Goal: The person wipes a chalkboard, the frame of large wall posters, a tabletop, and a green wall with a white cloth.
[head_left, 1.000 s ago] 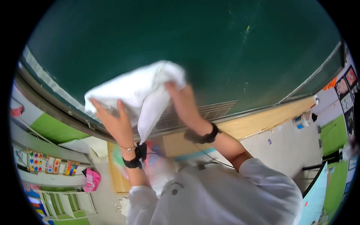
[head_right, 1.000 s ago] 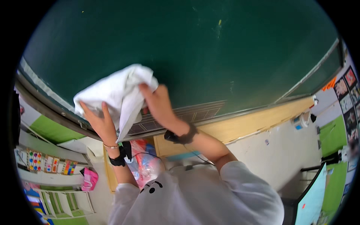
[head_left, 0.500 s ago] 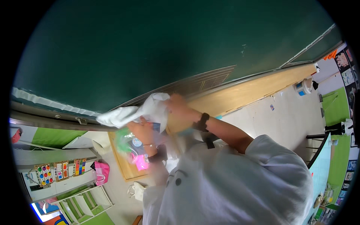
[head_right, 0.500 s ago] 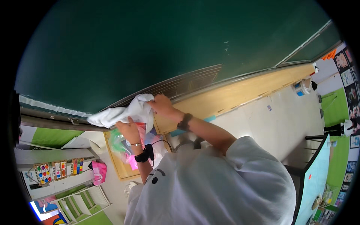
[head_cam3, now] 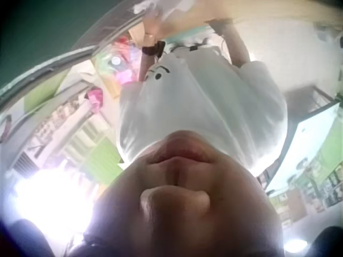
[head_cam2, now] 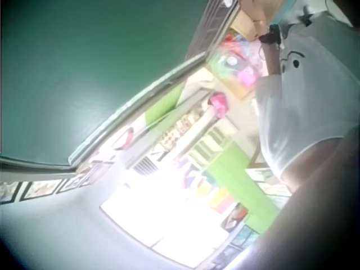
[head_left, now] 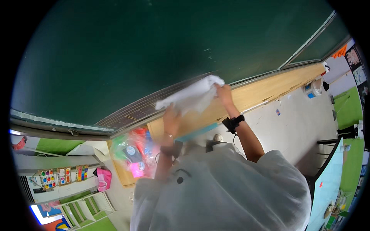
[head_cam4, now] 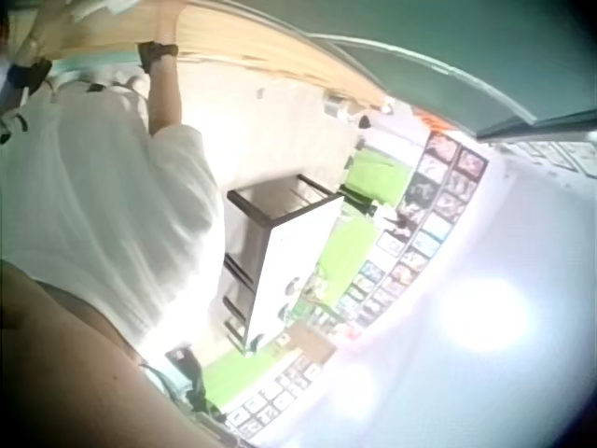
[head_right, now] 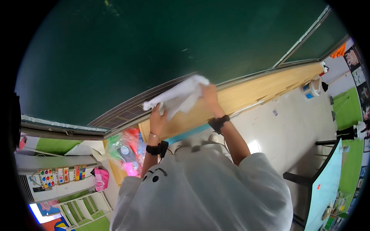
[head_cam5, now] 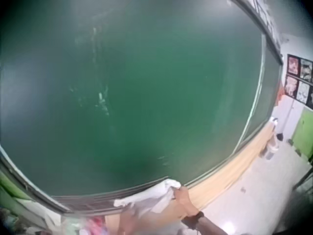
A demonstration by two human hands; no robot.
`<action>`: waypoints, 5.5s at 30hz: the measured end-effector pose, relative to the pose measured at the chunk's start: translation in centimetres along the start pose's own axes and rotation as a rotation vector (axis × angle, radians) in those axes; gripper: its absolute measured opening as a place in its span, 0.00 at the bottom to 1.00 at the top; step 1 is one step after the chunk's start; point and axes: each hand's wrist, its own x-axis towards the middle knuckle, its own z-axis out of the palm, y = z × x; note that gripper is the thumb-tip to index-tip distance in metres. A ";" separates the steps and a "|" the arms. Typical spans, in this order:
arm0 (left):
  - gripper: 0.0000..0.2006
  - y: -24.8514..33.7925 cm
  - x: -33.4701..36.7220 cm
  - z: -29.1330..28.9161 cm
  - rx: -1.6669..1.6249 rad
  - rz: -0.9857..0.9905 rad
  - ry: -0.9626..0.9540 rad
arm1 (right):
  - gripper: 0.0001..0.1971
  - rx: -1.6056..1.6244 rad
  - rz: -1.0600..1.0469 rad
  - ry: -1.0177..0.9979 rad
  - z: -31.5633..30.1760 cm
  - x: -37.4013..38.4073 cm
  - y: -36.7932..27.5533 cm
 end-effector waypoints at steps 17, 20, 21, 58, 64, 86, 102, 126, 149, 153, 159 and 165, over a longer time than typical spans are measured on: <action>0.20 22.1 11.6 -2.2 -0.664 -0.186 -0.284 | 0.20 0.615 0.004 0.189 -20.9 14.5 -17.0; 0.29 18.5 10.0 -2.6 -0.796 -0.153 -0.183 | 0.17 0.623 -0.150 0.095 -16.2 13.0 -21.8; 0.32 17.5 9.6 -3.1 -0.842 -0.134 -0.156 | 0.16 0.611 -0.177 0.060 -14.8 12.7 -22.6; 0.09 24.8 21.2 -10.7 -0.695 0.064 0.087 | 0.12 1.546 -0.213 -0.063 -15.3 15.1 -38.9; 0.12 30.2 22.4 -2.7 -0.598 0.032 -0.074 | 0.13 1.567 -0.083 0.222 -23.3 18.9 -28.6; 0.16 21.0 4.6 15.5 -0.190 -0.466 -0.648 | 0.11 1.334 0.644 0.339 -10.5 9.5 9.9; 0.13 23.8 13.5 -5.2 -0.509 -0.368 0.677 | 0.12 1.240 -0.037 -0.103 -17.5 13.7 -21.6; 0.18 41.1 24.4 12.5 -0.035 0.050 0.302 | 0.11 1.041 0.019 0.342 -38.8 25.0 -7.8; 0.09 53.2 28.7 25.5 0.380 0.138 0.211 | 0.16 1.228 0.414 0.204 -53.2 31.4 3.5; 0.08 51.7 27.0 23.6 0.129 0.144 0.236 | 0.16 0.812 0.064 0.337 -51.8 26.5 0.3; 0.11 48.2 16.9 16.9 0.078 -0.105 0.084 | 0.15 0.446 -0.046 -0.072 -44.4 16.5 1.4; 0.13 39.8 -1.7 5.6 0.174 -0.403 0.144 | 0.22 -0.187 -0.097 -0.759 -35.8 5.6 -1.8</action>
